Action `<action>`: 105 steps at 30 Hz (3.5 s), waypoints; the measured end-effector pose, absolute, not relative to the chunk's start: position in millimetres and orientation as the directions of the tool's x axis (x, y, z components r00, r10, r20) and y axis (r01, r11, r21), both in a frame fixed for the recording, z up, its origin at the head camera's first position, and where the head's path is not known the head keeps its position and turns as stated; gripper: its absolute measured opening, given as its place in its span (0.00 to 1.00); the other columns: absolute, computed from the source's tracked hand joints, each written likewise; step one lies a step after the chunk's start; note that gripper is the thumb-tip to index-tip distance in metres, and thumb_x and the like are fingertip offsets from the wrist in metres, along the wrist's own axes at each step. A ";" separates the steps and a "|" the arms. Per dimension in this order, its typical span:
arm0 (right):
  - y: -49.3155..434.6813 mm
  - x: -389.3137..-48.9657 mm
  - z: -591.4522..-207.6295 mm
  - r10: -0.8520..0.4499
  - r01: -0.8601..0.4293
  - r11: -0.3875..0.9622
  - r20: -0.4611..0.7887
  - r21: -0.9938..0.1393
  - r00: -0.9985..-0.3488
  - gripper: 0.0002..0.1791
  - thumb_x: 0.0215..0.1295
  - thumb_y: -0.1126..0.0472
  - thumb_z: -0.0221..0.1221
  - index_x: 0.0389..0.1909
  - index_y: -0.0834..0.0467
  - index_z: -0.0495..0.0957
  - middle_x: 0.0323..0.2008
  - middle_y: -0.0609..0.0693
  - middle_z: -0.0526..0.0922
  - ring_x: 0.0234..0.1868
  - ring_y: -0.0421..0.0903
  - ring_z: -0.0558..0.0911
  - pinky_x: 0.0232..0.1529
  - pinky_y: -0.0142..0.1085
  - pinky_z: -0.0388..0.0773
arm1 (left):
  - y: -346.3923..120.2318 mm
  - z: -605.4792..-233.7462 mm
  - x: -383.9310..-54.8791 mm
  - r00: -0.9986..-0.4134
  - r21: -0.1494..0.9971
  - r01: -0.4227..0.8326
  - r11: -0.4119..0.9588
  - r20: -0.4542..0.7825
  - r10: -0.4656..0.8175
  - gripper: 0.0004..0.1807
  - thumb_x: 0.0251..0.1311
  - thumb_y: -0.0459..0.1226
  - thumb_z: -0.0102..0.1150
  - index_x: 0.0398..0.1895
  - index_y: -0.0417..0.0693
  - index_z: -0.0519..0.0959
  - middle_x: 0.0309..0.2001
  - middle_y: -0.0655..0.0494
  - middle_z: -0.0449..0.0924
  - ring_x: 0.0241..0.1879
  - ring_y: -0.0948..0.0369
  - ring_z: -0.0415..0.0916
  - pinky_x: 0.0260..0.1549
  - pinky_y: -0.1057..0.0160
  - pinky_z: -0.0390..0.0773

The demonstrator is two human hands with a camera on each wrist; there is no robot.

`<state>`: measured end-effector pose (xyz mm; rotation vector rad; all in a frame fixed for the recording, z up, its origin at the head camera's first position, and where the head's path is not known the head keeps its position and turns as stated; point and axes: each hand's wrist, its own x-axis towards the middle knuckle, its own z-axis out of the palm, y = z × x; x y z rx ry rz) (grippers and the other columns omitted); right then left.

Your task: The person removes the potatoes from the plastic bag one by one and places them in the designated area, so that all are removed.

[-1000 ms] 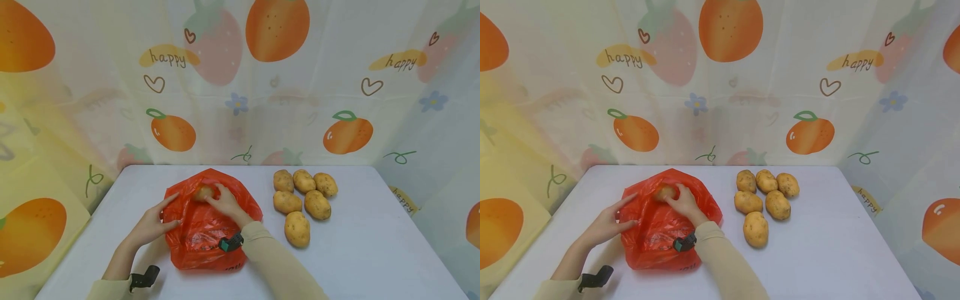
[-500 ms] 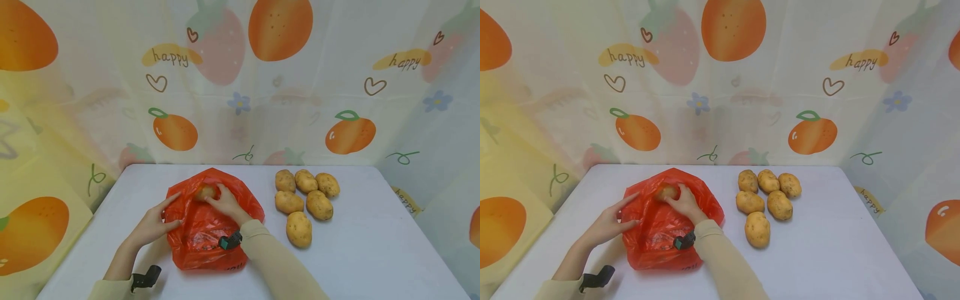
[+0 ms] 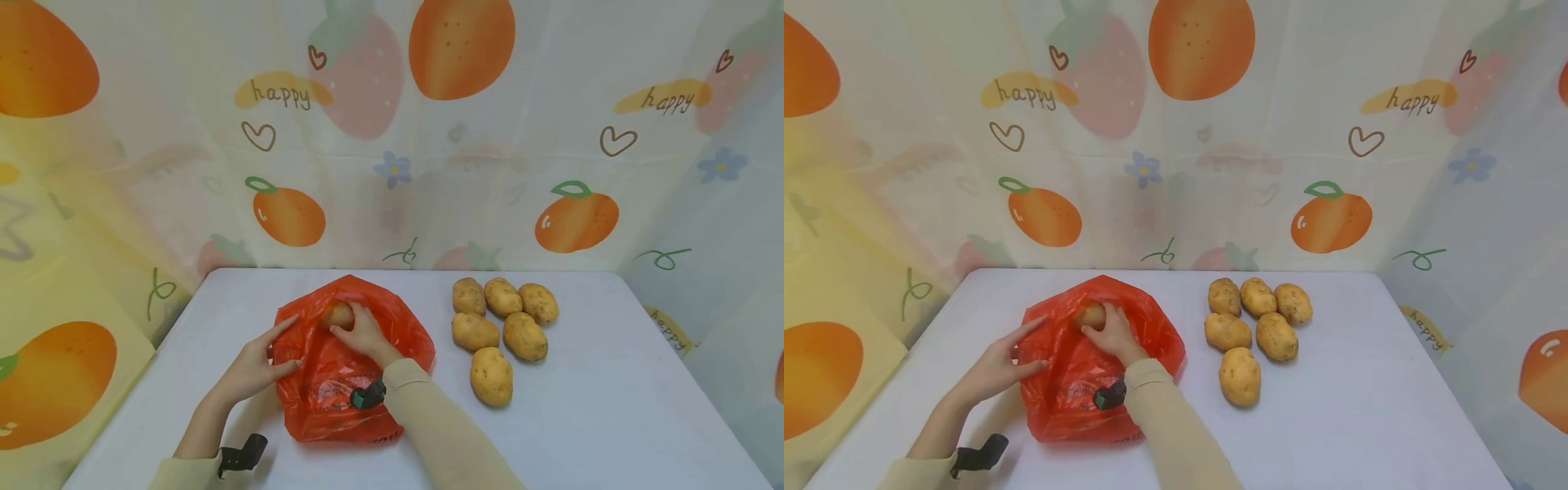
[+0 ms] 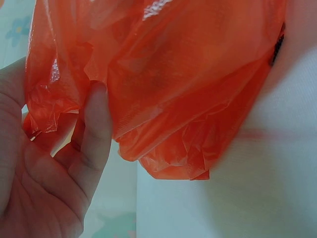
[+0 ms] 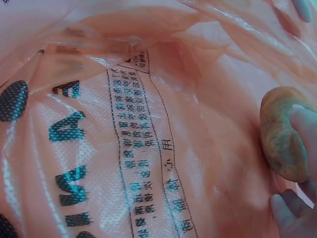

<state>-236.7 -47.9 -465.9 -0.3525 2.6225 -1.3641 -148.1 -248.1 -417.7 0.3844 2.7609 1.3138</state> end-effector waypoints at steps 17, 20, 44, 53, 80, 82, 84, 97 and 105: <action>-42.6 -240.5 -458.0 -0.263 -0.059 0.558 -0.110 -0.828 -0.959 0.32 0.61 0.49 0.58 0.62 0.57 0.60 0.56 0.56 0.71 0.54 0.54 0.72 0.57 0.50 0.69 | -253.8 -431.5 -152.6 -0.970 0.763 0.198 0.616 0.062 0.235 0.41 0.51 0.43 0.66 0.68 0.62 0.58 0.57 0.45 0.70 0.48 0.50 0.73 0.35 0.64 0.80; -41.8 -241.1 -459.4 -0.260 -0.050 0.553 -0.116 -0.831 -0.959 0.31 0.61 0.49 0.57 0.63 0.55 0.60 0.57 0.55 0.71 0.54 0.53 0.72 0.57 0.50 0.69 | -253.3 -431.6 -153.0 -0.971 0.767 0.188 0.614 0.052 0.232 0.41 0.51 0.43 0.66 0.68 0.62 0.58 0.57 0.45 0.69 0.48 0.50 0.73 0.35 0.64 0.80; -39.3 -232.4 -436.8 -0.357 -0.167 0.502 -0.028 -0.849 -0.934 0.30 0.58 0.56 0.61 0.60 0.60 0.62 0.52 0.54 0.72 0.49 0.49 0.73 0.51 0.42 0.74 | -258.2 -427.5 -155.5 -0.968 0.750 0.210 0.628 0.071 0.240 0.40 0.52 0.42 0.65 0.69 0.60 0.58 0.55 0.43 0.71 0.44 0.52 0.75 0.32 0.66 0.80; -32.2 -226.1 -431.4 -0.305 -0.121 0.550 -0.064 -0.827 -0.950 0.32 0.56 0.58 0.63 0.60 0.59 0.62 0.54 0.54 0.71 0.51 0.50 0.72 0.53 0.46 0.73 | -254.5 -425.3 -158.1 -0.969 0.747 0.199 0.634 0.056 0.239 0.41 0.52 0.42 0.65 0.69 0.61 0.57 0.55 0.43 0.71 0.45 0.51 0.74 0.33 0.64 0.80; 16.4 -190.3 -407.3 -0.398 -0.335 0.482 0.138 -0.810 -0.907 0.32 0.54 0.60 0.64 0.60 0.53 0.63 0.55 0.49 0.72 0.52 0.44 0.73 0.52 0.38 0.73 | -256.3 -420.6 -160.1 -0.965 0.722 0.227 0.653 0.075 0.252 0.41 0.52 0.42 0.65 0.69 0.56 0.57 0.56 0.41 0.70 0.46 0.50 0.74 0.36 0.59 0.81; 22.0 -187.6 -407.2 -0.400 -0.345 0.479 0.149 -0.808 -0.904 0.33 0.54 0.60 0.64 0.60 0.52 0.63 0.55 0.48 0.72 0.50 0.43 0.73 0.48 0.35 0.74 | -256.2 -420.4 -160.1 -0.965 0.722 0.226 0.654 0.074 0.251 0.41 0.52 0.42 0.65 0.69 0.57 0.57 0.56 0.41 0.70 0.47 0.49 0.74 0.36 0.59 0.81; 27.5 -185.2 -407.4 -0.403 -0.355 0.465 0.163 -0.811 -0.901 0.33 0.54 0.61 0.65 0.61 0.52 0.63 0.55 0.48 0.72 0.48 0.42 0.73 0.43 0.31 0.73 | -256.4 -420.5 -160.2 -0.967 0.724 0.218 0.654 0.068 0.247 0.41 0.52 0.42 0.65 0.69 0.58 0.57 0.56 0.41 0.70 0.47 0.49 0.74 0.36 0.59 0.81; 64.7 -167.5 -404.5 -0.380 -0.292 0.310 0.164 -0.905 -0.910 0.34 0.54 0.67 0.63 0.61 0.49 0.62 0.60 0.50 0.66 0.54 0.49 0.74 0.45 0.34 0.77 | -257.5 -420.6 -160.2 -0.968 0.727 0.206 0.654 0.056 0.243 0.41 0.52 0.42 0.65 0.69 0.59 0.57 0.56 0.43 0.70 0.45 0.50 0.73 0.34 0.63 0.81; 92.9 -158.3 -398.4 -0.322 -0.175 0.256 0.087 -0.951 -0.943 0.35 0.54 0.68 0.62 0.61 0.45 0.62 0.62 0.46 0.64 0.60 0.51 0.69 0.52 0.40 0.74 | -257.3 -419.9 -159.4 -0.967 0.722 0.219 0.656 0.070 0.246 0.41 0.52 0.42 0.65 0.69 0.59 0.57 0.55 0.43 0.71 0.45 0.51 0.74 0.34 0.63 0.81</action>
